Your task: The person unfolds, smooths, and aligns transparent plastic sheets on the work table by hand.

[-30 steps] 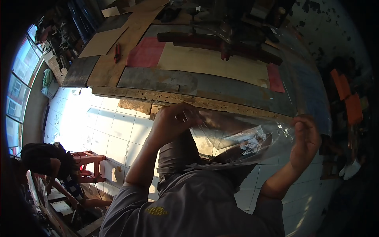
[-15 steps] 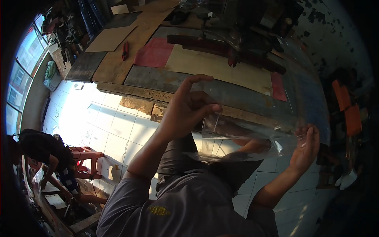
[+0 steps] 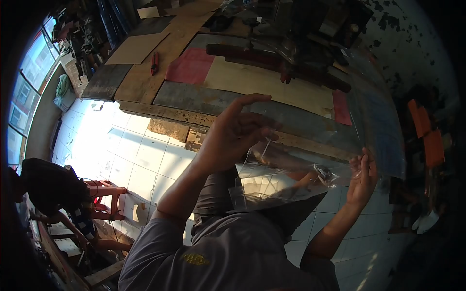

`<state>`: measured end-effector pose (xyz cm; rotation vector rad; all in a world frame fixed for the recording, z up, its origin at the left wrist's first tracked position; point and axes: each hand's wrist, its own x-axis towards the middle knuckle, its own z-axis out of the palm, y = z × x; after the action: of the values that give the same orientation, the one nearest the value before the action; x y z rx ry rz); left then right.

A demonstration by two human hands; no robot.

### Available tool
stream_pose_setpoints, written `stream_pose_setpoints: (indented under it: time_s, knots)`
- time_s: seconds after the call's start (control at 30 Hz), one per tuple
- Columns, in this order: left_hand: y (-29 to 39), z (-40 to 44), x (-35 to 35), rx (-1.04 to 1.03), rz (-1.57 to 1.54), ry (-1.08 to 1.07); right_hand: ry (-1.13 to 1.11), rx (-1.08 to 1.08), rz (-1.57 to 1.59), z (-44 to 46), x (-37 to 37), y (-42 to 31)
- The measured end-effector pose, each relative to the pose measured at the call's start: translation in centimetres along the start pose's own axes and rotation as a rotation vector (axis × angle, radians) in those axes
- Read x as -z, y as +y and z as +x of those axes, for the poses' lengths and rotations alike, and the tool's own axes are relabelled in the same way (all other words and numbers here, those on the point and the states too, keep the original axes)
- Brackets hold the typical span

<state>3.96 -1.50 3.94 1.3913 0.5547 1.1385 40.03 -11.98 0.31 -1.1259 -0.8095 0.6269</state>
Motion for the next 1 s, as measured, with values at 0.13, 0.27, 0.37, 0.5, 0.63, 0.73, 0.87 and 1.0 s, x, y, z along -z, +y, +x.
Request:
stream_pose_setpoints:
  time_s: [0.13,0.27,0.37,0.5,0.63,0.73,0.87,1.0]
  knots:
    - [-0.4,-0.2,0.4,0.008,0.039,-0.054,-0.044,0.000,-0.004,-0.1,-0.8,-0.8]
    - [-1.5,-0.4,0.5,0.059,0.015,-0.024,-0.025,0.006,-0.018,0.1,-1.2,-0.8]
    - [-2.2,-0.4,0.4,0.068,0.030,0.027,-0.030,-0.001,-0.021,0.2,-1.1,-0.7]
    - [-2.3,-0.2,1.0,0.056,0.071,0.036,-0.064,0.027,-0.079,0.9,-0.3,-0.4]
    - [-2.1,0.5,1.8,0.019,0.041,0.049,-0.165,0.000,-0.285,1.1,-0.9,-1.9]
    - [-1.6,0.7,1.5,0.010,0.074,0.054,-0.210,0.045,-0.558,1.4,-0.9,-2.4]
    - [-1.3,1.1,0.0,0.007,0.200,-0.021,-0.331,0.489,-0.783,0.6,-6.1,-3.7]
    - [-0.9,1.3,-2.1,-0.065,0.303,-0.080,-0.631,0.418,-0.710,-1.2,-11.2,-4.6]
